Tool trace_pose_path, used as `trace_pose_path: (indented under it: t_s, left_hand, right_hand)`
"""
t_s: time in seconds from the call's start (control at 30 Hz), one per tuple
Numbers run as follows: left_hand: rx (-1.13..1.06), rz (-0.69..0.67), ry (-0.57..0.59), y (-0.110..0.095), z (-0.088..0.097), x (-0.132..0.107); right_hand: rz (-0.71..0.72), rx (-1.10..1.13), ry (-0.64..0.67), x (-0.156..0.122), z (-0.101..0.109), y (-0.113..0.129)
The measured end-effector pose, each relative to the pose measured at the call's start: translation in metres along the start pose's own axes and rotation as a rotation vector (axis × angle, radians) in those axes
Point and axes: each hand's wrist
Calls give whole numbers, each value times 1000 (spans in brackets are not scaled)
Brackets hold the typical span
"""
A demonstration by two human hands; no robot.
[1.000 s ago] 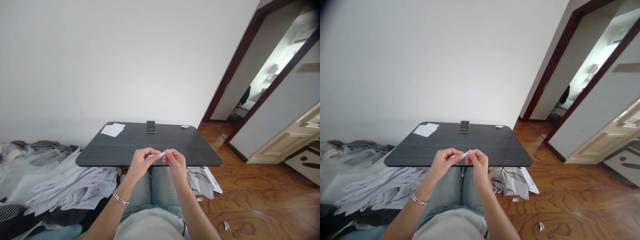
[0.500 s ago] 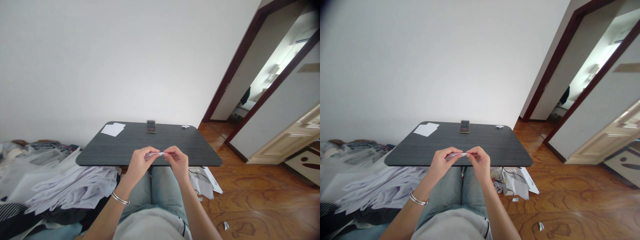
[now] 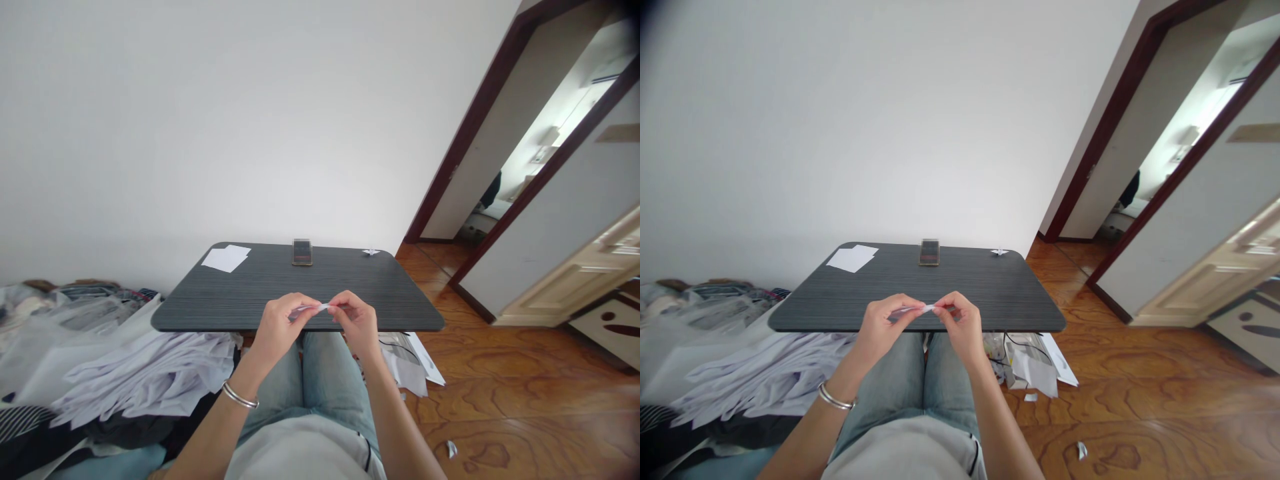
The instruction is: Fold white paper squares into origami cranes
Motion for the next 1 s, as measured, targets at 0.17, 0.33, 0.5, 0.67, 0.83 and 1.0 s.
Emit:
trace_pose_path:
  t_s: [0.17,0.33,0.5,0.67,0.83,1.0]
  left_hand:
    - [23,93,50,-1,1,0]
    - [18,122,83,-2,2,3]
    - [13,135,97,-1,2,5]
    - [-7,223,91,0,2,5]
    - [-17,278,88,-1,3,7]
    - [-41,312,91,-4,3,8]
  right_hand:
    - [-275,116,97,2,3,4]
    - [-311,164,103,3,2,7]
    - [-332,190,105,3,0,6]
    - [-330,204,118,3,-1,6]
    - [-293,204,109,3,1,10]
    - [-310,185,102,2,-2,8]
Point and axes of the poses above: each hand's wrist, its own x-axis towards the middle knuckle, its own z-axis out of the back of the hand, y = z × x, and after that the axes turned 13 degrees about -y, right-handed
